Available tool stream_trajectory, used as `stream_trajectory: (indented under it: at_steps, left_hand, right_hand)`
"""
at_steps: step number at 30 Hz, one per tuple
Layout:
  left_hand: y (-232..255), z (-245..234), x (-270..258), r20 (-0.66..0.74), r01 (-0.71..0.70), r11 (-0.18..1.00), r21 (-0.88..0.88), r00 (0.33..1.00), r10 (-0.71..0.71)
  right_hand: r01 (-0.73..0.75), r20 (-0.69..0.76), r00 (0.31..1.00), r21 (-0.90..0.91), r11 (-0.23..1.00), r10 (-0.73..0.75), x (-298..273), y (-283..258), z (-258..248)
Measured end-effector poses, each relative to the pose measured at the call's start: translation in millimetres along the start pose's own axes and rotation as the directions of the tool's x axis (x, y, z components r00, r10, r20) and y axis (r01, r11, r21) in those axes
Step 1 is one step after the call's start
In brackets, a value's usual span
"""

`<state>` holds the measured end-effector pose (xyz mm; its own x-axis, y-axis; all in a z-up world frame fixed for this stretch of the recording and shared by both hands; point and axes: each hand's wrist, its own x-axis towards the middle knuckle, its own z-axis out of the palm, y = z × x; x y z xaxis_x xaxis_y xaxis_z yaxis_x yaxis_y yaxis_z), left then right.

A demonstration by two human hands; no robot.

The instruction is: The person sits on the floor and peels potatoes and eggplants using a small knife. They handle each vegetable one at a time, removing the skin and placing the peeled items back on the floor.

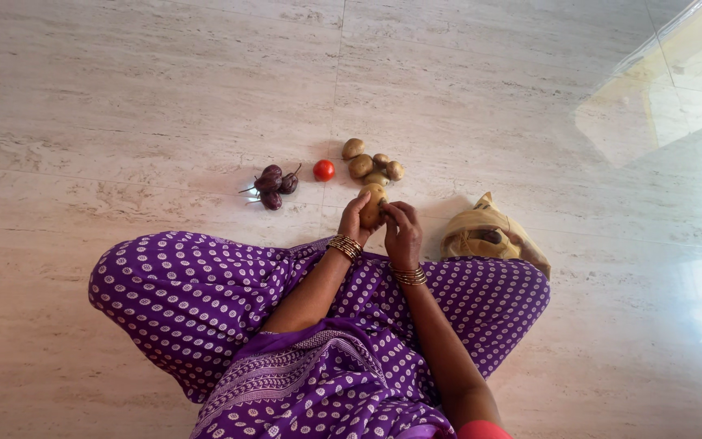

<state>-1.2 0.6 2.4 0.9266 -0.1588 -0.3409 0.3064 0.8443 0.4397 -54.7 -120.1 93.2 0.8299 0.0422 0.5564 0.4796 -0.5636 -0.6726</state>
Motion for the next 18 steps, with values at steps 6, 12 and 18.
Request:
stream_trajectory:
  at_steps: [6,12,18]
  left_hand:
    - [5,10,-13,0.043,-0.037,0.992,0.122,0.999,0.032]
    - [6,10,-11,-0.036,0.009,0.994,0.106,0.999,-0.005]
    - [2,10,-12,-0.11,0.042,0.982,0.183,0.994,-0.022]
  right_hand:
    - [-0.036,-0.035,0.999,0.008,0.999,0.036,6,3,-2]
    - [0.072,-0.029,0.997,-0.068,0.995,-0.074,4,-3,0]
    - [-0.011,-0.052,0.999,-0.007,1.0,0.011,10,0,-4]
